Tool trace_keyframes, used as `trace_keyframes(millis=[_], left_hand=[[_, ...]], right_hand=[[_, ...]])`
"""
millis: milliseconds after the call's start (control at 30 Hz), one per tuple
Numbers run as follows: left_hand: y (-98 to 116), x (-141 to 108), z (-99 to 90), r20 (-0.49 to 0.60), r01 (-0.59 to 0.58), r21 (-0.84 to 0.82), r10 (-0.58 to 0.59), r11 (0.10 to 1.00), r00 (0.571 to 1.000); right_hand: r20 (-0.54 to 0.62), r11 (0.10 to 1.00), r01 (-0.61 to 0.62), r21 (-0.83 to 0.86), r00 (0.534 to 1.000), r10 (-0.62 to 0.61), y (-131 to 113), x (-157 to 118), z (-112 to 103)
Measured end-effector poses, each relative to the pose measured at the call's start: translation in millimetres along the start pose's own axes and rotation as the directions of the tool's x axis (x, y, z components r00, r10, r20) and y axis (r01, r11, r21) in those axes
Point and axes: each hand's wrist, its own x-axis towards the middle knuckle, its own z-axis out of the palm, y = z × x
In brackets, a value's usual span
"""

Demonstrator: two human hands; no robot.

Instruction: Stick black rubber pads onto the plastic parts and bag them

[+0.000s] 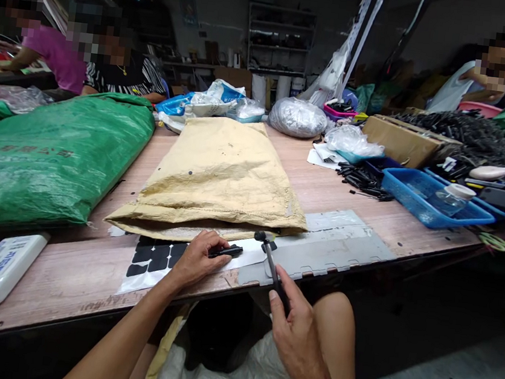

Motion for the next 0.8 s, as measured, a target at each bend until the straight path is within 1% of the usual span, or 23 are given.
trace_keyframes(millis=[133, 233, 400, 567, 800], left_hand=[[-0.7, -0.1, -1.2, 0.016, -0.004, -0.007, 0.005, 1.000, 1.000], [-1.4, -0.1, -1.4, 0.026, -0.007, -0.007, 0.007, 1.000, 1.000], [-2.5, -0.7, -0.7, 0.021, -0.013, -0.010, 0.013, 1.000, 1.000], [-2.4, -2.1, -0.2, 0.027, -0.025, -0.010, 0.025, 1.000, 0.999], [-3.6, 0.8, -0.2, 0.033, -0.035, 0.022, 0.034, 0.999, 0.999]], right_hand=[[-0.042, 0.987, -0.053, -0.150, 0.998, 0.047, 29.1, 2.1, -11.1], [-0.037, 0.972, -0.038, -0.232, 0.999, 0.030, 38.0, 1.5, -15.3], [-0.016, 0.945, 0.008, -0.328, 1.000, -0.014, 32.0, 1.9, -16.4], [-0.002, 0.911, 0.009, -0.412, 1.000, -0.011, 27.0, 1.2, -18.3], [-0.018, 0.903, 0.032, -0.428, 0.999, -0.043, 22.7, 0.9, -19.2]])
